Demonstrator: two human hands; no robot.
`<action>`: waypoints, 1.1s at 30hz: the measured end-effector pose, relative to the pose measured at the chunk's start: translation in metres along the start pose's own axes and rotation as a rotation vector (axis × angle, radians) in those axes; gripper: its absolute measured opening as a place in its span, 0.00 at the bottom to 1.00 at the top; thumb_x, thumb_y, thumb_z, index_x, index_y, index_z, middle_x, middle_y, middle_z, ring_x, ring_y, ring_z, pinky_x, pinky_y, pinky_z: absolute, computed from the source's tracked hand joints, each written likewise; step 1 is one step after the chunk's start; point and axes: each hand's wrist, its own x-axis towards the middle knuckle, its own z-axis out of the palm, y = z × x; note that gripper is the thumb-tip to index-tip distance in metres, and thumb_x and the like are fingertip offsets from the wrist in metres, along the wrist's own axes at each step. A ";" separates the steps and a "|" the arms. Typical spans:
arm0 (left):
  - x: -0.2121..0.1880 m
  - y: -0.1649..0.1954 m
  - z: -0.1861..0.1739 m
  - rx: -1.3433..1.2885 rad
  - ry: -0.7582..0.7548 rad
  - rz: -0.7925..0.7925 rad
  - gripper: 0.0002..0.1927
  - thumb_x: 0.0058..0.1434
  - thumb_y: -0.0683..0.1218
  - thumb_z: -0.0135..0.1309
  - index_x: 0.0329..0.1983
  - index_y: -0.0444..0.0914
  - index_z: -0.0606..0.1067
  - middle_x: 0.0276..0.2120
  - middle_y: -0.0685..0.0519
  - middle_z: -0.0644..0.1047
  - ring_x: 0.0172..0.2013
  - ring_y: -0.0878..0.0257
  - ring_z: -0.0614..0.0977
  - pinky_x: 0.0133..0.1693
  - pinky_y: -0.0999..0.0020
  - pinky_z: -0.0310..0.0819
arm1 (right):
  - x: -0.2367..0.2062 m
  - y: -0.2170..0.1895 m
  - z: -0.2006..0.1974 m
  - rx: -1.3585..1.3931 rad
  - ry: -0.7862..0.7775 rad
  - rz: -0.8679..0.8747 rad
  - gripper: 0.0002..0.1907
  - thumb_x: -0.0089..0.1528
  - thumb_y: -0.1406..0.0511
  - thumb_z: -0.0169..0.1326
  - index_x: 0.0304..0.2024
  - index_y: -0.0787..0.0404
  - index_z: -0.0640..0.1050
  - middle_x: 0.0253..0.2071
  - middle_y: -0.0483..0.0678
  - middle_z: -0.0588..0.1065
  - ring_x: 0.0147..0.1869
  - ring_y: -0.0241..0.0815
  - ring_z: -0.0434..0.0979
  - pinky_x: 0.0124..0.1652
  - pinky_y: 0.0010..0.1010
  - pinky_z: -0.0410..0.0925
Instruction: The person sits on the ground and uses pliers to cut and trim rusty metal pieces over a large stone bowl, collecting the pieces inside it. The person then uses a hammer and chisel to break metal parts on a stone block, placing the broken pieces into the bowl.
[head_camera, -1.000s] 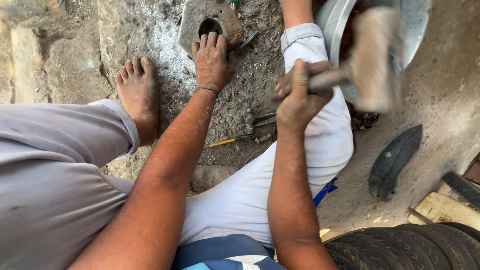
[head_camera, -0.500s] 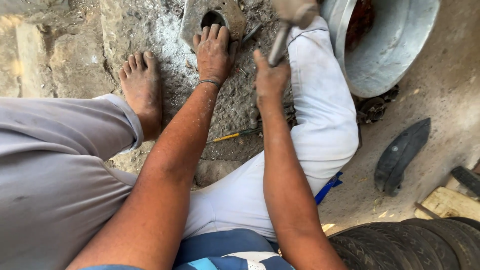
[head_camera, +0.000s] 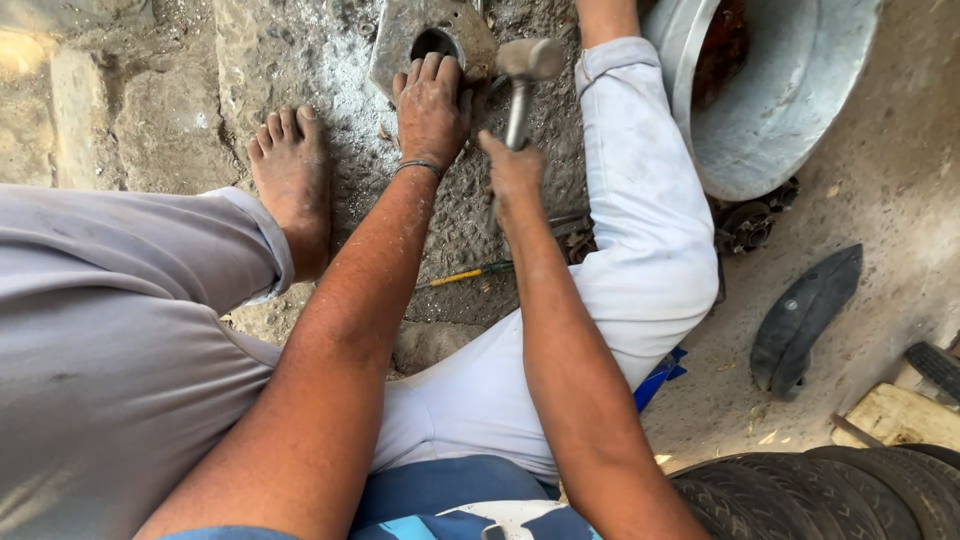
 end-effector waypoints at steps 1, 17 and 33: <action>0.000 0.000 -0.002 0.000 0.006 0.006 0.12 0.64 0.50 0.60 0.42 0.41 0.71 0.43 0.49 0.75 0.48 0.51 0.77 0.54 0.46 0.64 | 0.003 0.000 -0.006 0.116 0.001 -0.043 0.16 0.55 0.62 0.67 0.33 0.57 0.71 0.23 0.43 0.72 0.22 0.34 0.71 0.18 0.25 0.68; -0.009 -0.009 0.002 -0.079 0.044 0.069 0.16 0.60 0.46 0.62 0.49 0.39 0.72 0.45 0.48 0.75 0.51 0.49 0.75 0.55 0.44 0.63 | -0.006 0.003 0.006 0.042 -0.057 0.005 0.22 0.60 0.58 0.62 0.44 0.69 0.72 0.24 0.47 0.69 0.17 0.39 0.69 0.17 0.36 0.67; -0.015 -0.014 0.010 -0.015 -0.002 0.104 0.13 0.63 0.49 0.62 0.42 0.40 0.72 0.45 0.49 0.75 0.51 0.50 0.75 0.55 0.46 0.62 | -0.014 -0.019 -0.038 0.060 0.387 -0.634 0.22 0.71 0.50 0.42 0.29 0.56 0.70 0.22 0.41 0.73 0.24 0.34 0.73 0.25 0.33 0.68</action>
